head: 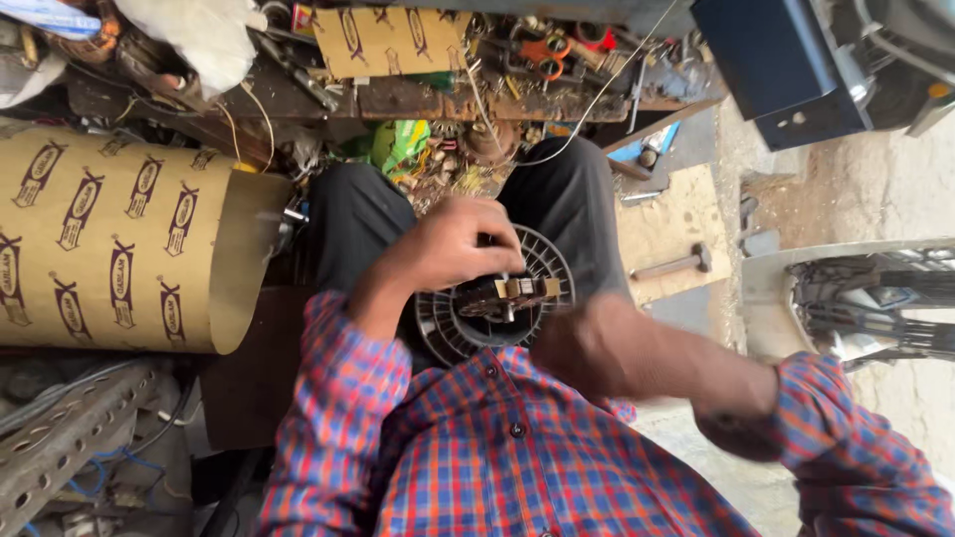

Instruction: The person winds copper wire around the slots of a motor stator core by hand. They rotate the stator and guide the wire into each slot, building up the coil windings.

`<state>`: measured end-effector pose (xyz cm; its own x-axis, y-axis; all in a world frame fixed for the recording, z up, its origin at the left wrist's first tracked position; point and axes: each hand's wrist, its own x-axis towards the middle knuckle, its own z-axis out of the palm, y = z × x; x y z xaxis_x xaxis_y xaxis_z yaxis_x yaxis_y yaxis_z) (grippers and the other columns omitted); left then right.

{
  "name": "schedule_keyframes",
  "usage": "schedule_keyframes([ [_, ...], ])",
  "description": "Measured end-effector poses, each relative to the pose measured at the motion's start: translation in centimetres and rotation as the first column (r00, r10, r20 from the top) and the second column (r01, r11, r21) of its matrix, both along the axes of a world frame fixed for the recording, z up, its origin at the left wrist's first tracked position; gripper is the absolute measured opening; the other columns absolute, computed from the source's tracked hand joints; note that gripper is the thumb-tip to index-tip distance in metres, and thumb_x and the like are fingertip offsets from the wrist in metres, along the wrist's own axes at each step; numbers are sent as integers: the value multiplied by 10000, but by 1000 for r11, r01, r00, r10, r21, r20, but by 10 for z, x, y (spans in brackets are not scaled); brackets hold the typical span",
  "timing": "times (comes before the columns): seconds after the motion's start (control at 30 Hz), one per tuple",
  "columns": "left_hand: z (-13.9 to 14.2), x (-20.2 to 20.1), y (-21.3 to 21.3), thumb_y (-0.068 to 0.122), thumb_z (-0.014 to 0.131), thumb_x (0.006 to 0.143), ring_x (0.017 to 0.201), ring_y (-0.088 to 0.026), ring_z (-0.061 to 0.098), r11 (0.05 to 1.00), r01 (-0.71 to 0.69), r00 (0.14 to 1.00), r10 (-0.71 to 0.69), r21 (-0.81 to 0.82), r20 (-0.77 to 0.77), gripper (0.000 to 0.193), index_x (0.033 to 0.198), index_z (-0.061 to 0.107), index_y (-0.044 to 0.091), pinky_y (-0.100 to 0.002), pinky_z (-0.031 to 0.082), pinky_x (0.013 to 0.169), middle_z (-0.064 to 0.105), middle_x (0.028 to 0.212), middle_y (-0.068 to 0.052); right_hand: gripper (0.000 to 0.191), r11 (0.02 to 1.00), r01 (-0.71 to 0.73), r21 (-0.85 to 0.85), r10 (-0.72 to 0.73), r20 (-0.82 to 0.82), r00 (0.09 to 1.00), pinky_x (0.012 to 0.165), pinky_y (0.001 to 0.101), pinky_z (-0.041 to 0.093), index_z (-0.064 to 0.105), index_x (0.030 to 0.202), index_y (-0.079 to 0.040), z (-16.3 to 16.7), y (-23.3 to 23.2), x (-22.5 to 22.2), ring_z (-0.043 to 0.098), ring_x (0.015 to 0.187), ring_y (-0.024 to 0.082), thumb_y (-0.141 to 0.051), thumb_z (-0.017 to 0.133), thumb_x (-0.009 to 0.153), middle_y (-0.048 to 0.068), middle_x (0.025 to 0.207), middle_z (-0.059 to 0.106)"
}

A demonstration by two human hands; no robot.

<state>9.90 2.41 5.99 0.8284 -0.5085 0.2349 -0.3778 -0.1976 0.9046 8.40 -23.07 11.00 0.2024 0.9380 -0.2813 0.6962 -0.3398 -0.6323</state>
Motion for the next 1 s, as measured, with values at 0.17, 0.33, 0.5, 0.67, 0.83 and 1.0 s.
schedule_keyframes([
  [0.17, 6, -101, -14, 87, 751, 938, 838, -214, 692, 973, -172, 959, 201, -151, 199, 138, 1057, 716, 29, -329, 571, 748, 704, 961, -92, 168, 896, -43, 441, -29, 156, 987, 681, 413, 521, 703, 984, 7, 18, 23, 9, 649, 800, 302, -82, 738, 845, 127, 851, 657],
  [0.33, -16, -110, -20, 80, 777, 906, 654, -218, 616, 877, -460, 850, 480, -137, 216, 97, 882, 687, 54, -355, 507, 587, 612, 769, -61, 94, 827, 320, 462, -399, 82, 913, 649, 405, 549, 732, 906, -80, -42, 36, 69, 698, 763, 320, -126, 736, 824, 105, 868, 709],
  [0.5, -13, -21, -21, 121, 856, 830, 805, -239, 664, 947, -307, 932, 319, -94, 174, 175, 847, 704, 35, -360, 519, 748, 688, 850, -81, 136, 781, 505, 368, -622, 375, 687, 664, 432, 535, 743, 902, -62, -39, -7, 71, 679, 762, 360, -181, 780, 849, 147, 839, 689],
  [0.67, 18, -1, -4, 125, 840, 821, 800, -245, 706, 999, -31, 998, 32, 12, -45, 114, 866, 773, 44, -356, 543, 729, 721, 831, -92, 60, 998, 53, 35, -54, 21, 998, 637, 416, 554, 752, 887, -87, 8, 11, 10, 700, 735, 299, -118, 725, 843, 117, 851, 731],
  [0.83, 12, -89, -15, 90, 776, 901, 924, -316, 705, 974, -211, 950, 226, -87, 217, 143, 1020, 726, 30, -388, 575, 783, 718, 1046, -165, 168, 893, 18, 450, -4, -33, 999, 643, 423, 527, 739, 993, -20, 8, 28, 23, 662, 756, 325, -103, 706, 851, 157, 876, 696],
  [1.0, -1, -107, -15, 60, 796, 894, 719, -238, 684, 915, -385, 886, 403, -122, 229, 107, 942, 702, 42, -339, 541, 626, 655, 841, -88, 81, 858, 291, 424, -375, 127, 918, 693, 422, 537, 767, 921, -89, -77, 24, 70, 671, 796, 324, -92, 746, 843, 116, 848, 709],
])
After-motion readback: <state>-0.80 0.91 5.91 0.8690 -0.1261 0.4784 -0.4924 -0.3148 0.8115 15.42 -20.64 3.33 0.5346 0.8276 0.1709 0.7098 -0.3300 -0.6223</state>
